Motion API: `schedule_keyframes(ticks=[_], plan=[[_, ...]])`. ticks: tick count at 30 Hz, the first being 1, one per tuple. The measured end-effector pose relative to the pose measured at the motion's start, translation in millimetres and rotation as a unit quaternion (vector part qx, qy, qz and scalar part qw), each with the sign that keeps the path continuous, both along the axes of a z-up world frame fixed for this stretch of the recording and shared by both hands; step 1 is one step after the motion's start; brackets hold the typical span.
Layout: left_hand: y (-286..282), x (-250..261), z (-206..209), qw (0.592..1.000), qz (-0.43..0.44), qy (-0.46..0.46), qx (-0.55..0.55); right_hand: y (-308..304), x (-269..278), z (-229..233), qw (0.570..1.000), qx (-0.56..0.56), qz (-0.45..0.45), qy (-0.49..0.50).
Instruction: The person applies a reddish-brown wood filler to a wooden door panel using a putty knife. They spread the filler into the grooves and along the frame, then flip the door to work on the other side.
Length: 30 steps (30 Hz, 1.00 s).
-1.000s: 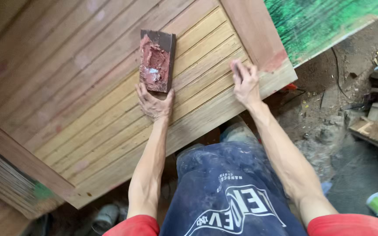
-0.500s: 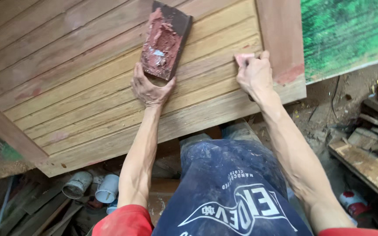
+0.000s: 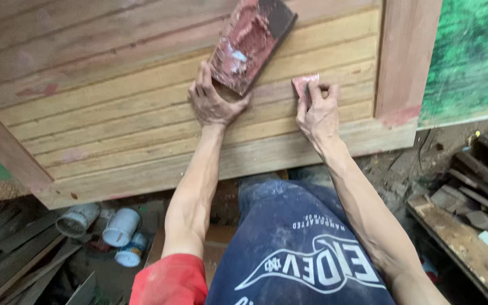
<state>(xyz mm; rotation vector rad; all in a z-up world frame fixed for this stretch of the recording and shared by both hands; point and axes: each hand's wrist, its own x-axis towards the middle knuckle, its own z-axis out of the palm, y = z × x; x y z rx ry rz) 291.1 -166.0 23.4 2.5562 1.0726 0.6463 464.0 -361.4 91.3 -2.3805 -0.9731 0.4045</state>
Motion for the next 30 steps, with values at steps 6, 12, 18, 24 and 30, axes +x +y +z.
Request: schedule_keyframes(ticks=[6, 12, 18, 24, 30], plan=[[0, -1, 4, 1.0, 0.004, -0.001, 0.005, 8, 15, 6, 0.999, -0.031, 0.039, 0.005], [2, 4, 1, 0.999, 0.028, 0.024, -0.011, 28, 19, 47, 0.947, -0.195, -0.051, 0.251], [-18, 16, 14, 0.996, 0.033, -0.067, -0.05, 5, 18, 97, 0.898, -0.133, -0.158, 0.389], [-71, 59, 49, 0.961, 0.113, -0.139, -0.211, -66, 27, 56, 0.832, 0.079, -0.266, 0.481], [-117, 124, 97, 0.956, 0.032, -0.072, -0.284, -96, 62, 63, 0.804, 0.264, -0.372, 0.381]])
